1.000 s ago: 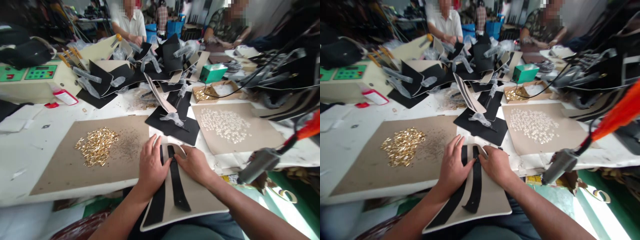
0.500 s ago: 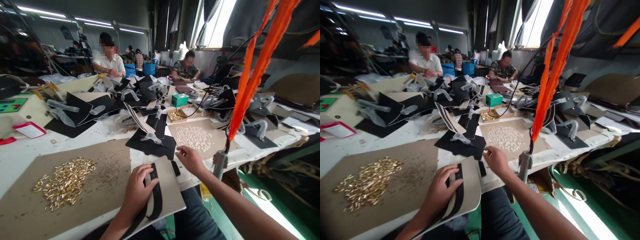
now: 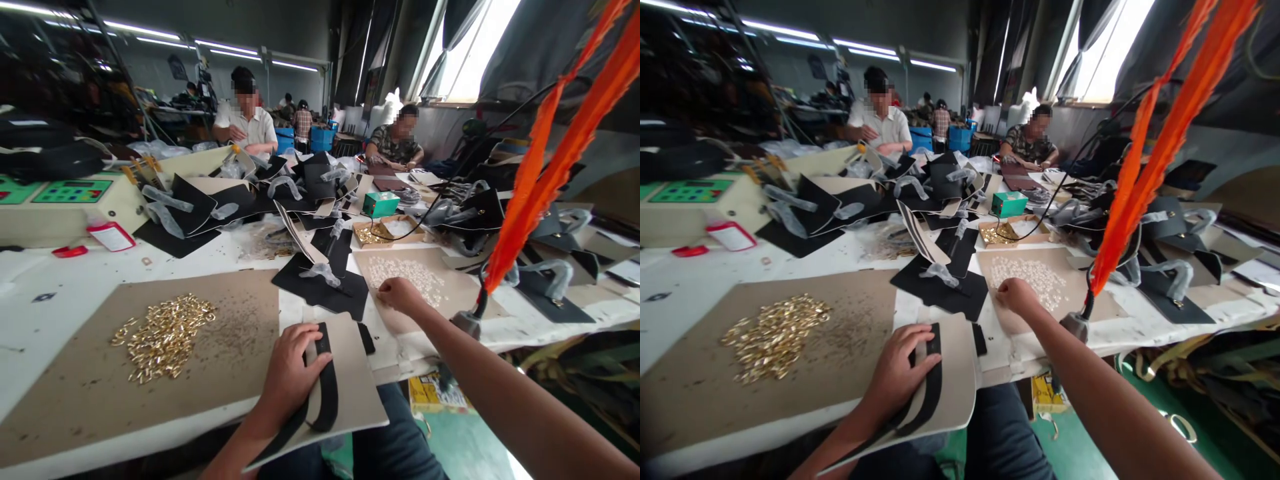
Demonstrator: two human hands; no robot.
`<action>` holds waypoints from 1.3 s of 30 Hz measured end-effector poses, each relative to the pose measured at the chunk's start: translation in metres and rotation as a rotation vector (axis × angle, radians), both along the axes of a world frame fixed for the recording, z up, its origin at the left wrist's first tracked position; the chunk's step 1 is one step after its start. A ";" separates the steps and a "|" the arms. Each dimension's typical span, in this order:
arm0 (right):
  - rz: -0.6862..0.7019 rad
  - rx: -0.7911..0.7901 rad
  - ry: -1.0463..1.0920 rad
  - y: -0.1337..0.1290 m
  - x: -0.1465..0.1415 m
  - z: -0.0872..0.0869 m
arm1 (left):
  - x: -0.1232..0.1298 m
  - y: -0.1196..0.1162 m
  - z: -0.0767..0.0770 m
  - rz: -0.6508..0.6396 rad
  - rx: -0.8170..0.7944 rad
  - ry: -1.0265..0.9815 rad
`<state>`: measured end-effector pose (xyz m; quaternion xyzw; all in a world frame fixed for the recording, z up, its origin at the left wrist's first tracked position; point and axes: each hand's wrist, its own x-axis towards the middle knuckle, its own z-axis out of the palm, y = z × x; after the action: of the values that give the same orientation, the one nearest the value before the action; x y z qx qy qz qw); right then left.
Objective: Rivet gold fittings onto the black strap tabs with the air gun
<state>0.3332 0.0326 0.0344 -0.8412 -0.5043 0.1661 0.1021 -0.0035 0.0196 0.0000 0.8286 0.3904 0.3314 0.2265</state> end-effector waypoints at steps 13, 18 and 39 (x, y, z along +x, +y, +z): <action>0.017 -0.226 -0.235 0.027 -0.017 0.024 | -0.001 0.004 0.000 -0.020 -0.046 0.013; 0.108 -0.136 -0.306 0.017 -0.029 0.027 | 0.000 -0.004 0.004 -0.015 -0.052 -0.010; 0.643 0.091 0.295 -0.042 -0.144 0.019 | 0.000 -0.012 0.002 -0.030 -0.086 -0.059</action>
<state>0.1894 -0.0090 0.0535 -0.6011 -0.7300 0.2867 0.1535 -0.0039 0.0078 0.0020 0.8137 0.3851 0.3351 0.2781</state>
